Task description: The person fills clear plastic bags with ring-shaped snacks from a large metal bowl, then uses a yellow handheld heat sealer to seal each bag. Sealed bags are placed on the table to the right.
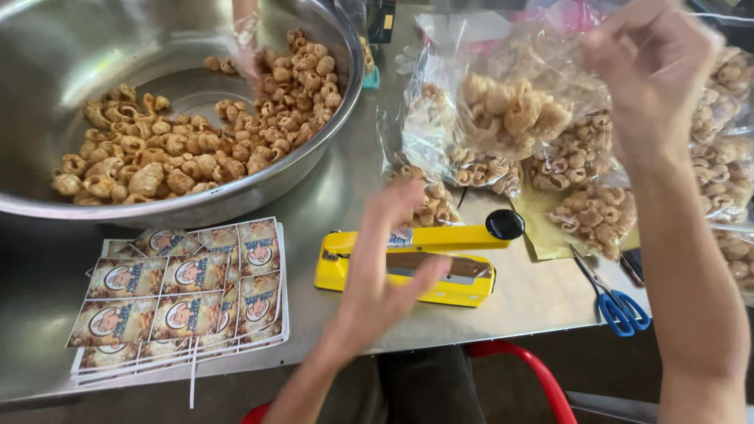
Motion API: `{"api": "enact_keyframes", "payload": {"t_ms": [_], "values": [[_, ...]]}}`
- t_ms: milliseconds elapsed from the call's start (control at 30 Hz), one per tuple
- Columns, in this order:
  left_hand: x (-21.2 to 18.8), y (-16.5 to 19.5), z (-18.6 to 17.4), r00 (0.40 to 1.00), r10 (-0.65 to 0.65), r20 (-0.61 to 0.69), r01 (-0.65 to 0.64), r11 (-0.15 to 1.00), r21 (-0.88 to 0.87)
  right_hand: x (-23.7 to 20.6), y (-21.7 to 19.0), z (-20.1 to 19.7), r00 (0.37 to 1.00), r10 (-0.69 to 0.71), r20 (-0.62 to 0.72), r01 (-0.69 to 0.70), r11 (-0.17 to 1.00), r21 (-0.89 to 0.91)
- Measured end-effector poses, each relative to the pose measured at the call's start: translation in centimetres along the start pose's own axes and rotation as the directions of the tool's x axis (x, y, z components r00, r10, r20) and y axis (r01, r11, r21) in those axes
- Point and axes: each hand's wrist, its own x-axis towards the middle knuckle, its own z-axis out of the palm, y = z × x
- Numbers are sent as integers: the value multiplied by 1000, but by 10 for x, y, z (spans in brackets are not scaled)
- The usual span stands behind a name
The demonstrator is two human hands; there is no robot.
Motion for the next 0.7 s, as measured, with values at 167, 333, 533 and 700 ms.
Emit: {"api": "enact_keyframes", "payload": {"t_ms": [167, 333, 533, 700], "values": [[112, 3, -7, 999, 8, -31, -19, 931, -364, -5, -65, 26, 997, -61, -49, 68, 986, 151], [84, 25, -18, 985, -167, -36, 152, 955, -256, -44, -85, 54, 990, -62, -123, 92, 962, 257], [35, 53, -32, 961, 27, -276, -66, 989, -133, -130, -79, 111, 968, 240, 80, -253, 913, 320], [22, 39, -32, 935, -152, -321, 119, 986, -120, -163, -63, 165, 927, 359, -107, -253, 811, 528]]}}
